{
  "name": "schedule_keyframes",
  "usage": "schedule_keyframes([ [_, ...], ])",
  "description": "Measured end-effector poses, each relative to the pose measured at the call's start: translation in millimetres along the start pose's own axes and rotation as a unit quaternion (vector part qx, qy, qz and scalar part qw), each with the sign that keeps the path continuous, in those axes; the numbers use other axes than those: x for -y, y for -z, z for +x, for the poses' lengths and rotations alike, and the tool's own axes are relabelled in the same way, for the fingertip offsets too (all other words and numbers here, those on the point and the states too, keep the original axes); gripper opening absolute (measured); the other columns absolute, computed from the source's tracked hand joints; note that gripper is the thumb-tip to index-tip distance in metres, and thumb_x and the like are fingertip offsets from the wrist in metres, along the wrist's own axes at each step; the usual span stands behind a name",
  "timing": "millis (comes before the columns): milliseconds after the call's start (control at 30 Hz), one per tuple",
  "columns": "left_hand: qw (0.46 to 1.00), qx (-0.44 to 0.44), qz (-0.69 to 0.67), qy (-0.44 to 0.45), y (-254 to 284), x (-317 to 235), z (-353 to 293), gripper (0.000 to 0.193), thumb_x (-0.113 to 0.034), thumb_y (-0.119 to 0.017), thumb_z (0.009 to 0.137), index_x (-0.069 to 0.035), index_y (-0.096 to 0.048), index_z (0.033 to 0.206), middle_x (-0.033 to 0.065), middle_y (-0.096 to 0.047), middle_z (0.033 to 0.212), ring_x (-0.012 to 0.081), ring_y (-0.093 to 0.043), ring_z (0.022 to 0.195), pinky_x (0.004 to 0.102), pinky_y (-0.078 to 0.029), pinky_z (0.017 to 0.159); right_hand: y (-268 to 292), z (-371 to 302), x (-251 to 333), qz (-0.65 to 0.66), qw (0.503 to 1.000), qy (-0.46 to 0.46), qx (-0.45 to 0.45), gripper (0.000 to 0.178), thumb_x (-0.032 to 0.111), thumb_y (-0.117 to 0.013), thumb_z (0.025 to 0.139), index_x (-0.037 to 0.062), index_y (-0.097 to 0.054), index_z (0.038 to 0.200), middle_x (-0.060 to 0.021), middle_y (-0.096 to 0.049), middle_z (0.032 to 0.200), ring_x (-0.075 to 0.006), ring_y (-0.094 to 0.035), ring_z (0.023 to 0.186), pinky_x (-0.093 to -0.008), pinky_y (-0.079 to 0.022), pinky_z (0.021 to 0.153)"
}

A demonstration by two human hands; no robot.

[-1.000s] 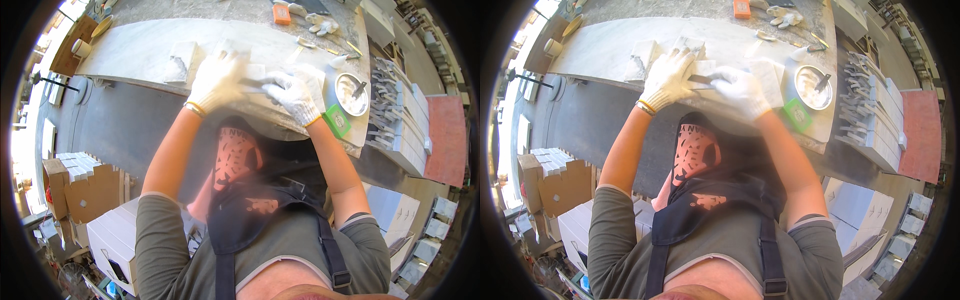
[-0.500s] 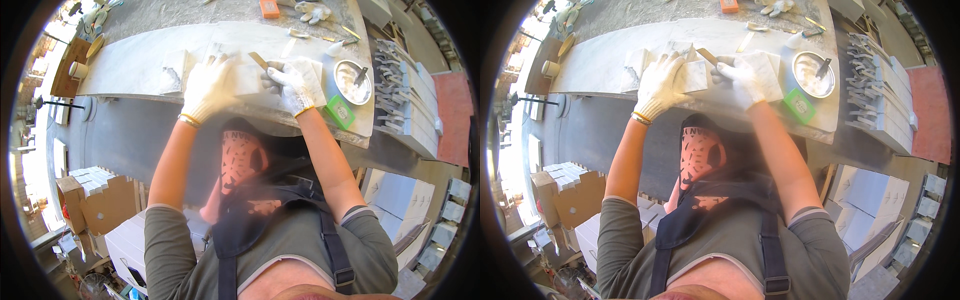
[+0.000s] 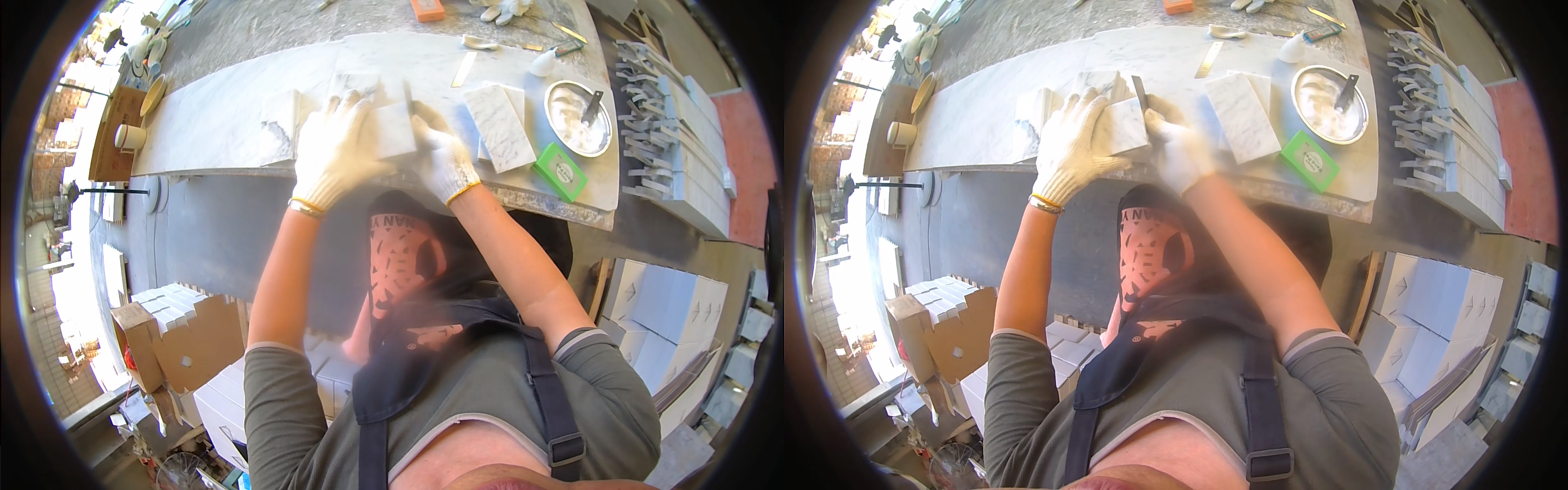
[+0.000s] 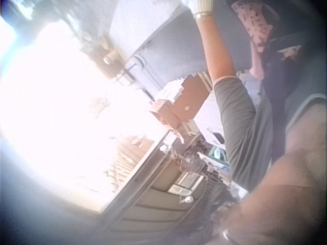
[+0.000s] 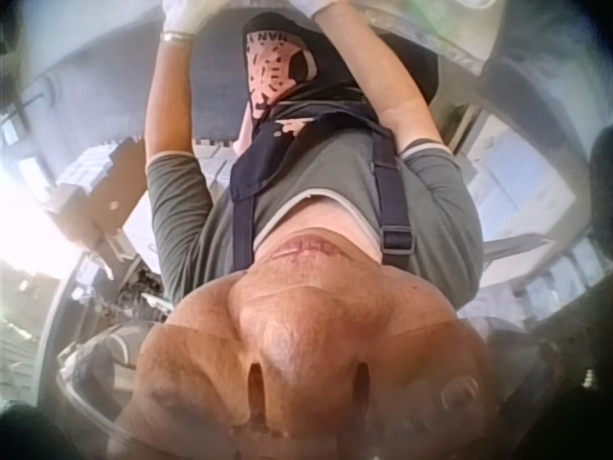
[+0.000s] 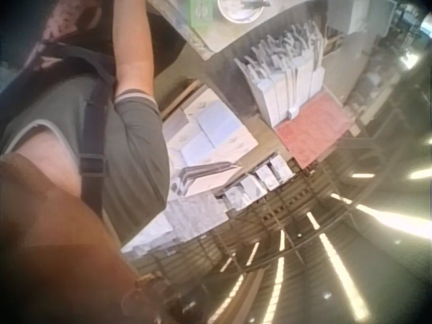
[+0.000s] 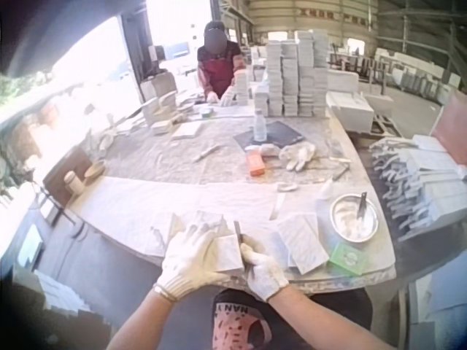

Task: The person repeatedly picks up small rectangular tiles, applies a white paste from a can using a small spatula, and places them on the table. The person also uses a green sponge to wipe the tile edges.

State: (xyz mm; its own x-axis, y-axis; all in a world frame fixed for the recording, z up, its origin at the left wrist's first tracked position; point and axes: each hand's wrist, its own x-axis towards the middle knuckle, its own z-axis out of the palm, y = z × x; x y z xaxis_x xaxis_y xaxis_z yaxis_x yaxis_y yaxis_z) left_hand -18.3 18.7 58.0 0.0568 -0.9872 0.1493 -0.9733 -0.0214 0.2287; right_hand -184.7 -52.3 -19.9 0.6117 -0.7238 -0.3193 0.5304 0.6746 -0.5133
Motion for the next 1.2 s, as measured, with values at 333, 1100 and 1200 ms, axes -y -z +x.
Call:
schedule_keyframes([
  [333,1.000,0.014,0.015,0.002,2,-1,0,0.103,-0.045,-0.096,0.056,-0.006,-0.059,0.144,0.0148,-0.060,0.147,0.0376,-0.052,0.137,0.0493,-0.042,0.114,-1,4,0,-0.061,0.997,0.041,0.008,0.056,0.019,-0.051,0.109,0.0000,-0.036,0.159,-0.0202,-0.055,0.146,-0.0324,-0.058,0.130,-0.0486,-0.053,0.104],
  [1100,1.000,-0.015,-0.005,-0.004,1,-4,4,0.101,-0.044,-0.096,0.053,-0.004,-0.061,0.139,0.0174,-0.061,0.145,0.0380,-0.055,0.134,0.0470,-0.046,0.113,-1,-19,-7,-0.014,1.000,0.006,-0.012,0.048,0.015,-0.051,0.109,-0.0020,-0.044,0.153,-0.0147,-0.062,0.127,-0.0283,-0.070,0.105,-0.0403,-0.059,0.087],
  [1200,1.000,-0.014,0.005,0.002,-1,-4,4,0.102,-0.043,-0.097,0.052,-0.004,-0.061,0.139,0.0174,-0.060,0.145,0.0382,-0.055,0.134,0.0470,-0.046,0.112,11,-20,-9,-0.015,1.000,0.008,0.015,0.047,0.014,-0.054,0.108,0.0009,-0.046,0.153,-0.0143,-0.062,0.126,-0.0251,-0.067,0.113,-0.0375,-0.056,0.092],
])
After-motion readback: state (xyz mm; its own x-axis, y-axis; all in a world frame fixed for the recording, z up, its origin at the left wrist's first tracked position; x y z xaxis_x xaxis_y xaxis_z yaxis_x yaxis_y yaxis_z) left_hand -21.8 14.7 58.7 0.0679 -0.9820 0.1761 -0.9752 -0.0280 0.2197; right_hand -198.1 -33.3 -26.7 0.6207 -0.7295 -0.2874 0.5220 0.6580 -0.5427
